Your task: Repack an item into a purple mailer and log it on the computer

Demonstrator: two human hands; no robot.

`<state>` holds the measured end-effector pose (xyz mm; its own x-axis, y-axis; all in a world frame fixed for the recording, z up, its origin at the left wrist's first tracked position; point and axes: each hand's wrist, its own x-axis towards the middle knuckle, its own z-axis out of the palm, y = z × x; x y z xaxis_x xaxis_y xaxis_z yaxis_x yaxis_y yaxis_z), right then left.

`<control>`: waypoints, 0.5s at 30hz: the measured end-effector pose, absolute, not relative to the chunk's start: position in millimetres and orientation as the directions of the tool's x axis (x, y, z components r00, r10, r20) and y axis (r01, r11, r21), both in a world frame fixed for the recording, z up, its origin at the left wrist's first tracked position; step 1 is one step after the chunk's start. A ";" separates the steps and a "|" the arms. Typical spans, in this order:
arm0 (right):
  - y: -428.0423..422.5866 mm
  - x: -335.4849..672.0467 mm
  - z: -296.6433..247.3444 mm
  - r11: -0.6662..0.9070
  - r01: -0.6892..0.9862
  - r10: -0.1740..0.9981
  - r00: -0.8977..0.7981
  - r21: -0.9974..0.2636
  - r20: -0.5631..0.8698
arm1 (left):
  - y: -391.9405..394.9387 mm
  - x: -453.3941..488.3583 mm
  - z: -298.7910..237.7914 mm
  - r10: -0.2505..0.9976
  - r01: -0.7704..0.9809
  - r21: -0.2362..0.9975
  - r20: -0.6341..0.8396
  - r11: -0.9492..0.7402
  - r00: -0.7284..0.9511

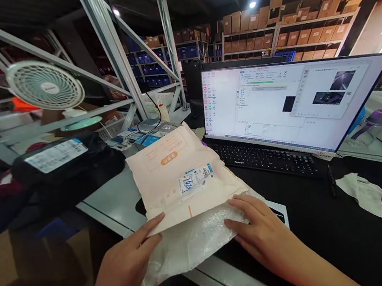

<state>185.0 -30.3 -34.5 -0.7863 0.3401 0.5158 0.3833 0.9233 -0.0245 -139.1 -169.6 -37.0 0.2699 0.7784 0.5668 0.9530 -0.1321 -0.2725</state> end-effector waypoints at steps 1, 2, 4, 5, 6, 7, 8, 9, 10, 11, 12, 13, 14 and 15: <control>-30.4 185.3 -34.7 0.921 0.388 0.340 -0.779 -0.021 0.527 | -167.7 -139.7 -35.5 0.775 0.958 -0.260 0.577 -0.124 0.257; -30.5 185.7 -34.9 0.920 0.392 0.341 -0.773 -0.020 0.535 | -165.4 -140.6 -35.0 0.765 0.966 -0.233 0.600 -0.112 0.234; -30.1 186.5 -35.0 0.916 0.401 0.350 -0.767 -0.024 0.538 | -160.1 -143.0 -35.3 0.715 0.982 -0.164 0.676 -0.092 0.180; -29.7 187.0 -34.6 0.913 0.407 0.356 -0.765 -0.027 0.537 | -157.2 -144.1 -35.5 0.679 0.988 -0.126 0.719 -0.084 0.149; -29.1 187.7 -34.0 0.910 0.414 0.363 -0.761 -0.028 0.538 | -154.5 -145.0 -35.3 0.646 0.992 -0.093 0.754 -0.081 0.123; -28.4 188.8 -33.1 0.905 0.425 0.370 -0.751 -0.028 0.546 | -152.0 -145.5 -34.6 0.618 0.995 -0.064 0.779 -0.080 0.100; -27.5 190.7 -32.3 0.895 0.444 0.384 -0.737 -0.029 0.557 | -149.8 -145.7 -33.3 0.604 0.996 -0.039 0.793 -0.078 0.078; -26.3 193.7 -31.9 0.880 0.474 0.408 -0.717 -0.035 0.565 | -148.2 -145.5 -31.6 0.602 0.997 -0.018 0.796 -0.074 0.059; -24.9 198.0 -32.1 0.857 0.513 0.449 -0.697 -0.048 0.560 | -147.1 -145.0 -29.7 0.607 0.998 -0.004 0.793 -0.069 0.045; -23.2 203.6 -33.4 0.830 0.554 0.497 -0.683 -0.064 0.534 | -146.5 -144.2 -27.6 0.616 0.998 0.006 0.787 -0.064 0.035; -21.2 210.4 -35.8 0.804 0.590 0.546 -0.680 -0.077 0.489 | -146.3 -143.2 -25.7 0.625 0.998 0.012 0.780 -0.058 0.027; -18.9 218.0 -39.2 0.782 0.618 0.590 -0.686 -0.088 0.426 | -146.4 -142.0 -24.2 0.632 0.999 0.016 0.775 -0.052 0.021; -16.4 225.6 -43.4 0.762 0.640 0.628 -0.694 -0.099 0.352 | -146.7 -140.6 -23.0 0.635 0.999 0.015 0.772 -0.044 0.016; -14.0 232.6 -47.9 0.744 0.658 0.660 -0.698 -0.115 0.277 | -147.1 -138.9 -22.4 0.639 0.999 0.012 0.770 -0.035 0.013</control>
<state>232.6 -14.0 -47.9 -0.6979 0.6605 0.2768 0.6582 0.7439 -0.1153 -138.9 -147.1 -22.4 0.0127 0.6385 0.7695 0.9993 -0.0348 0.0124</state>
